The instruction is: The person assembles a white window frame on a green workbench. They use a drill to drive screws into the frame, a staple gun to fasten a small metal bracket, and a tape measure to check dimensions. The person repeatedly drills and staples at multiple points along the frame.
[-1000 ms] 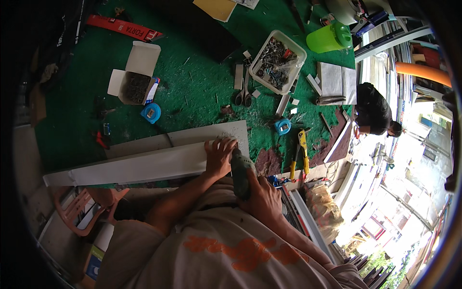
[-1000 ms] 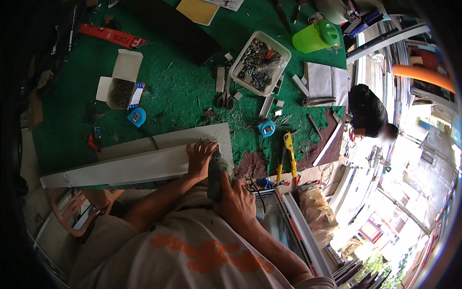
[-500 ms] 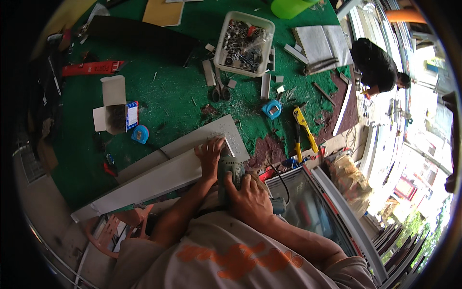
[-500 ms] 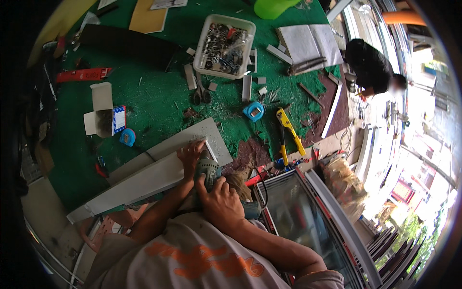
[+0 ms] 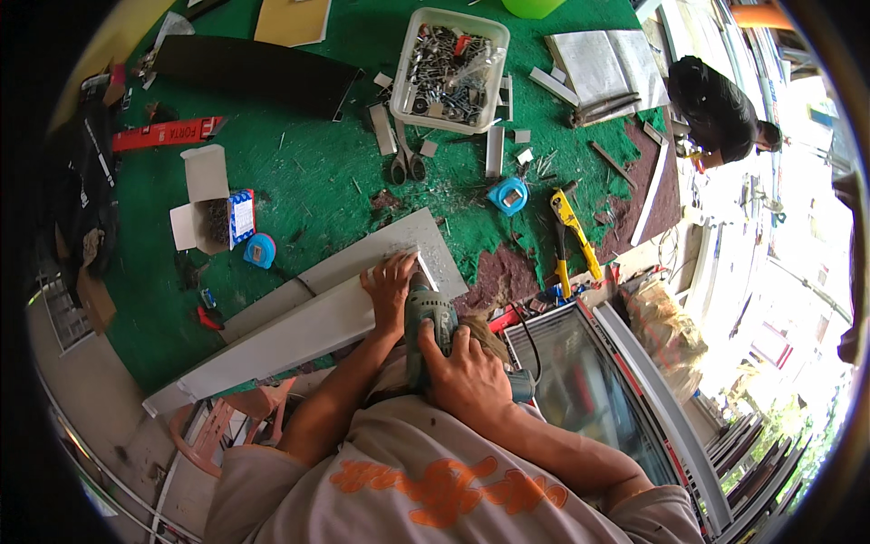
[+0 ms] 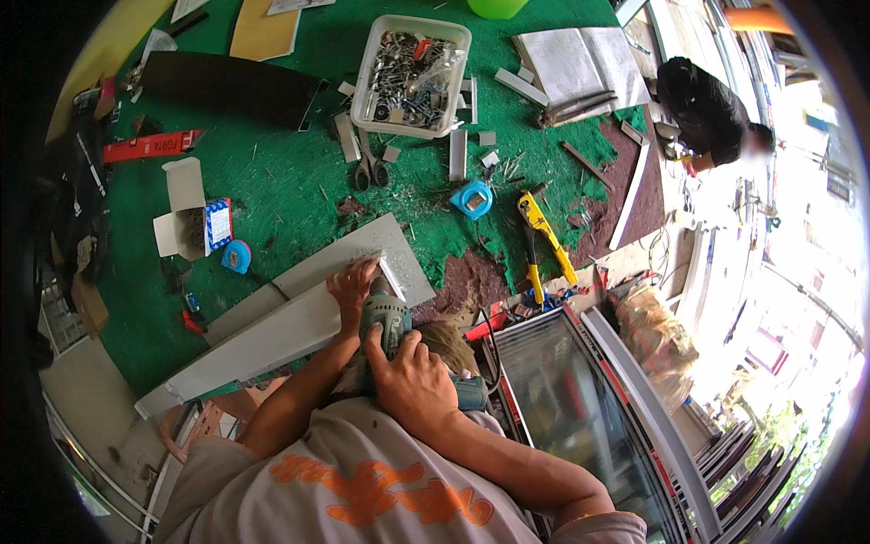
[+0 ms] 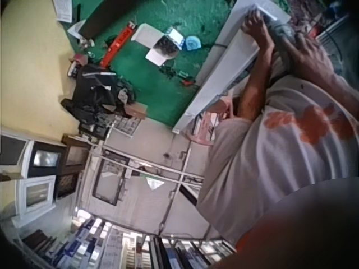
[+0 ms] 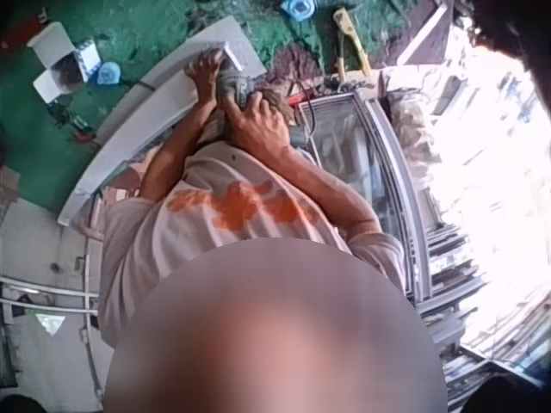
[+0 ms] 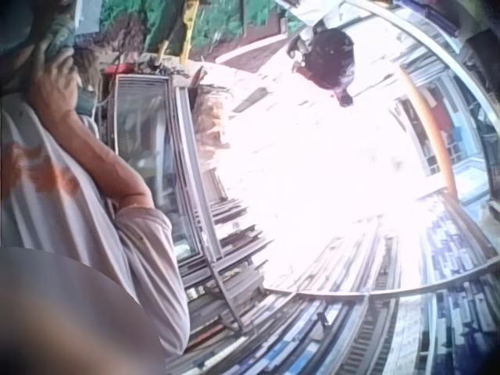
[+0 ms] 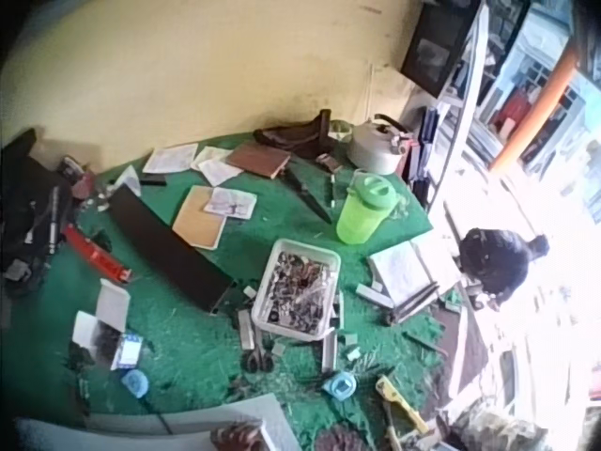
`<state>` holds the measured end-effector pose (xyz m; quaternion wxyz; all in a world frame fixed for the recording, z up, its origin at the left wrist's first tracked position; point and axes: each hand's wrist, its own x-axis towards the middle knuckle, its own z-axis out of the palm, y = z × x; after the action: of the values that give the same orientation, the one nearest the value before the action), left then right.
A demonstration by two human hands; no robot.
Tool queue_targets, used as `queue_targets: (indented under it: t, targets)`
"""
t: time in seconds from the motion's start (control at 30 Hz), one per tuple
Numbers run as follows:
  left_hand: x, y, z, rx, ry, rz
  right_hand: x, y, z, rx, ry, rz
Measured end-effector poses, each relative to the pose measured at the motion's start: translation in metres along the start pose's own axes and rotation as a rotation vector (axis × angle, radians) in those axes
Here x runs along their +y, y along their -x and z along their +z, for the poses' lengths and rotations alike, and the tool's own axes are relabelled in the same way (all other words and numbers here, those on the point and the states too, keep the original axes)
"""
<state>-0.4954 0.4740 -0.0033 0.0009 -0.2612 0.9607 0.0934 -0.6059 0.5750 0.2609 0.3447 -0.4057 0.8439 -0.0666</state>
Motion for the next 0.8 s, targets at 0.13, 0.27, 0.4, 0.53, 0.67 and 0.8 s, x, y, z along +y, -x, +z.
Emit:
queue_targets:
  t: [0.13, 0.27, 0.4, 0.53, 0.67, 0.8]
  targets:
    - [0.001, -0.002, -0.004, -0.012, -0.003, 0.007, -0.003, -0.002, -0.001, 0.002, 0.012, 0.01]
    - [0.004, -0.004, -0.011, -0.026, 0.033, 0.0, -0.007, -0.005, -0.004, -0.036, 0.016, 0.007]
    - [0.006, -0.007, -0.015, 0.032, -0.022, 0.001, -0.01, -0.007, -0.006, -0.179, 0.012, 0.079]
    - [0.007, -0.005, -0.019, -0.04, 0.113, -0.023, -0.013, -0.008, -0.005, -0.198, 0.015, 0.105]
    - [0.007, -0.003, -0.021, -0.072, 0.12, -0.018, -0.015, -0.006, -0.004, -0.125, 0.037, 0.061]
    - [0.006, -0.004, -0.021, -0.083, 0.115, -0.007, -0.018, -0.005, -0.007, -0.078, 0.053, 0.028]
